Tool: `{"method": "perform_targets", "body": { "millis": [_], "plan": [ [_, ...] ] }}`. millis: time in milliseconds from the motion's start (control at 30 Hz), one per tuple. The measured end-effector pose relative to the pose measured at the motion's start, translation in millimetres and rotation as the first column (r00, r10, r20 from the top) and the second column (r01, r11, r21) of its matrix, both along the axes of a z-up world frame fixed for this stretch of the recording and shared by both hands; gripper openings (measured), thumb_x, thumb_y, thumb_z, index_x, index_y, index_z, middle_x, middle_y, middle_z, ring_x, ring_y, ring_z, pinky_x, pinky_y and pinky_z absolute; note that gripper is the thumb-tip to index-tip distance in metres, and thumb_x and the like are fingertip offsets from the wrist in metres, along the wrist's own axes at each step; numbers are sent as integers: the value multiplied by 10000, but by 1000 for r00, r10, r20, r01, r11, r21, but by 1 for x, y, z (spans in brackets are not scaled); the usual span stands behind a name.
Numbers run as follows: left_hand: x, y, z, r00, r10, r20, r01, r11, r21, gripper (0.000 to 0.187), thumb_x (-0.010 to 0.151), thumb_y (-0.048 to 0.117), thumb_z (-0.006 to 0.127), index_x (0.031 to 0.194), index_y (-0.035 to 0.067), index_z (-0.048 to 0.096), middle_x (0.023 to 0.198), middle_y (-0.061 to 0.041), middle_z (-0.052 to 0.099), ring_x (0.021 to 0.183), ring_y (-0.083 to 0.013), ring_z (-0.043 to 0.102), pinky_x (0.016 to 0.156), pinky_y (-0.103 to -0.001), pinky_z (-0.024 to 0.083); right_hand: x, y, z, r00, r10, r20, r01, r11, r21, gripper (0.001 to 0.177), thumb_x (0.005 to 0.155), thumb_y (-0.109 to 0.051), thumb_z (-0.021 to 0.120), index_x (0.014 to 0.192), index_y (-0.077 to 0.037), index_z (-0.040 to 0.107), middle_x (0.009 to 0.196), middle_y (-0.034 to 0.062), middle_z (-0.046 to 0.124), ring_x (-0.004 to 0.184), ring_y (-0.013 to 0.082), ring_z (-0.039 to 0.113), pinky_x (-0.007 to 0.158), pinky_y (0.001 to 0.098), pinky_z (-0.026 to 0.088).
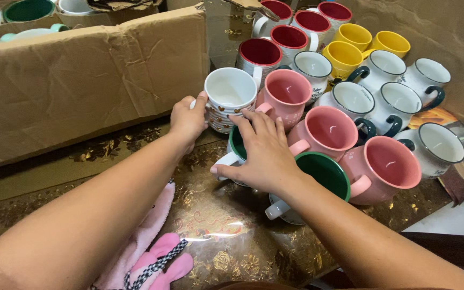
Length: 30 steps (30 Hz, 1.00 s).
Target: The person wipes the exterior and interior of two ceramic mugs with a pink cloth. They take the mugs from a cardboard box, wipe them thoroughly, and place them on a table with other mugs.
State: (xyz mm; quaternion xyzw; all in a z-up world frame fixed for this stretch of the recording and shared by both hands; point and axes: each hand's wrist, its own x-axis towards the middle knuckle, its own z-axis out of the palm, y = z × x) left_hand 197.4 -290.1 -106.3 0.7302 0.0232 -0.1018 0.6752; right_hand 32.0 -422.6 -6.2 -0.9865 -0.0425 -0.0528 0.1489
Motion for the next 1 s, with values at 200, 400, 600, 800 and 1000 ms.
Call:
{"method": "perform_targets", "body": {
  "millis": [200, 400, 600, 800, 1000],
  "plan": [
    [-1, 1, -3, 999, -17, 30, 15, 999, 50, 462, 1007, 470, 577, 898, 22, 607, 804, -71, 644, 699, -155, 623, 606, -326, 568, -4, -1, -5, 999, 27, 25, -25, 997, -79, 1082, 718, -704, 753, 1501, -48, 396, 1587, 224, 300, 1495, 405, 219, 1163, 672, 89],
    [-1, 2, -6, 986, 53, 155, -96, 956, 279, 534, 980, 553, 604, 989, 20, 637, 876, -126, 724, 839, -262, 715, 777, -427, 559, -6, -2, -9, 999, 19, 35, -15, 994, -104, 929, 868, -695, 590, 1532, -81, 376, 1623, 182, 277, 1507, 382, 202, 1170, 668, 73],
    [-38, 21, 12, 944, -130, 303, -2, 917, 399, 623, 945, 507, 636, 1356, 54, 519, 1357, -271, 553, 1230, -397, 586, 1060, -458, 467, -3, 0, -9, 999, -17, 46, 21, 995, -99, 786, 943, -605, 509, 1544, -117, 372, 1622, 177, 273, 1519, 363, 188, 1169, 660, 89],
    [-81, 70, 58, 838, -420, 347, -68, 552, 831, 847, 858, 523, 685, 1543, 166, 338, 1674, -128, 130, 1538, -378, 55, 1159, -713, 77, 2, 15, -3, 998, 0, 57, 8, 990, -139, 782, 941, -593, 503, 1553, -133, 345, 1639, 154, 238, 1518, 354, 165, 1152, 665, 100],
    [-114, 119, 79, 771, -458, 442, -256, 412, 874, 921, 864, 609, 616, 1585, 153, 272, 1681, -132, 81, 1537, -378, 32, 1118, -763, 45, 3, 49, 0, 994, 77, 77, -63, 984, -166, 781, 943, -581, 504, 1556, -129, 329, 1646, 153, 228, 1526, 350, 148, 1150, 671, 96]
  ]
}}
